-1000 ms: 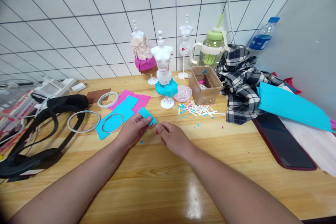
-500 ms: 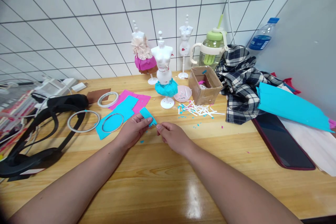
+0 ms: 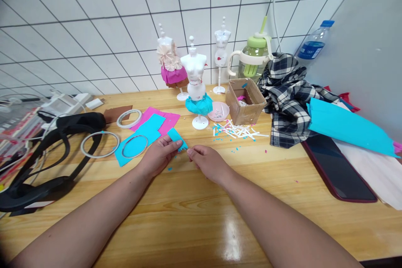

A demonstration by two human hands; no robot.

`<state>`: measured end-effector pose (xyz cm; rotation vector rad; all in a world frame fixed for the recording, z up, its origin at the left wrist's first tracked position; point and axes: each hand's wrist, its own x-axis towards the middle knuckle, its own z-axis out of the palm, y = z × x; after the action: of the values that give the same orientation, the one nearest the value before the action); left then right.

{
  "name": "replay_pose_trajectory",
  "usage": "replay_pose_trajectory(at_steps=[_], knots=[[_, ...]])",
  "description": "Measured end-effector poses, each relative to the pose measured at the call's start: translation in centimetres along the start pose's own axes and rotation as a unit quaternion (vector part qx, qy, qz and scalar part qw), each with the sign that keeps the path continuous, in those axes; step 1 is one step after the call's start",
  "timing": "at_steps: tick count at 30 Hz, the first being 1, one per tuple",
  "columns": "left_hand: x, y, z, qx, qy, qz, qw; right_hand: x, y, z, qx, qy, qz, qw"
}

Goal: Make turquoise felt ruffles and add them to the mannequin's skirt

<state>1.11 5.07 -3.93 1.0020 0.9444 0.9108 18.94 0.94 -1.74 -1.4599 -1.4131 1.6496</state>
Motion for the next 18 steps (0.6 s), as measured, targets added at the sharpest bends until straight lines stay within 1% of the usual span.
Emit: replay_pose_trajectory(at_steps=[5,11,18], knots=[[-0.01,0.06,0.05,-0.004,0.001,-0.004,1.000,0.05,0.08,-0.05,-0.010,0.009,-0.015,1.000],[0.02,0.07,0.11,-0.006,0.004,-0.004,1.000,-0.03,-0.05,-0.06,-0.011,0.008,-0.010,1.000],[0.03,0.12,0.14,-0.015,0.013,-0.001,1.000,0.07,0.13,-0.07,-0.023,0.009,-0.021,0.999]])
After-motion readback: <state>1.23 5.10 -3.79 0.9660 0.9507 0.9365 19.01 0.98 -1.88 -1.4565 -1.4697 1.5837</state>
